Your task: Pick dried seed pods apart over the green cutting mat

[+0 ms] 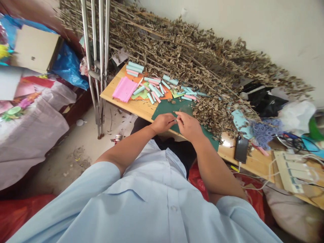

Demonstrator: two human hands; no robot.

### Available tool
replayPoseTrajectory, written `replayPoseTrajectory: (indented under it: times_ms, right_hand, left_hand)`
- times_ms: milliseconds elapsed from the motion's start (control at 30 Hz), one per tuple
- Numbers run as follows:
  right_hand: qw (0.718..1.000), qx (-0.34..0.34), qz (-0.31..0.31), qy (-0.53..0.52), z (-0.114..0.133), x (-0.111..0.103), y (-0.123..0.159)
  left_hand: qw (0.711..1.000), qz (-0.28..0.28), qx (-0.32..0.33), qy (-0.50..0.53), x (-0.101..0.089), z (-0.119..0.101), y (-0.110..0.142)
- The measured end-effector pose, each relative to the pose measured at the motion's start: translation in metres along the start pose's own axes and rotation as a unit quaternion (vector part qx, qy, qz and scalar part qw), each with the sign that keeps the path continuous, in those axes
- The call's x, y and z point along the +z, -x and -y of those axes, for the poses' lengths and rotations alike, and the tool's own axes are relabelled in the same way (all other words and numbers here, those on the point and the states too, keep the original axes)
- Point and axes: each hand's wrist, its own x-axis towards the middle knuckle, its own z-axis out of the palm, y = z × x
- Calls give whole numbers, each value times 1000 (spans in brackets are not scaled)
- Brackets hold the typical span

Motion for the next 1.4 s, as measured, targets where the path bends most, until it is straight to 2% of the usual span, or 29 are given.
replayPoseTrajectory:
  times_ms: [133, 233, 333, 467, 533, 667, 967, 1200, 1400]
  right_hand:
    - [994, -24, 50, 97, 11, -3, -5]
    - [991, -18, 59, 118, 16, -3, -6]
    - [997, 3, 38, 71, 12, -4, -4]
    - [995, 52, -61, -61, 0, -3, 5]
    - [989, 54, -83, -106, -5, -1, 10]
    - [988, 26, -62, -135, -7, 4, 14]
    - [993, 40, -45, -98, -3, 7, 6]
    - [976, 72, -66, -192, -7, 4, 10]
    - [978, 69, -51, -189, -9, 6, 12]
  left_hand:
    - [1000, 2, -2, -10, 0, 0, 0]
    - [1000, 1, -6, -8, 1, 0, 1]
    - [1000, -1, -9, -2, 1, 0, 0]
    - [1000, 1, -3, -2, 2, 0, 0]
    - [1000, 2, -3, 0, 3, 2, 1]
    - [1000, 5, -8, 1, 5, 4, 1]
    - [999, 5, -33, -3, 5, 2, 1]
    - [1000, 1, -11, 3, 7, 4, 1]
    - [1000, 12, -10, 0, 6, 4, 0]
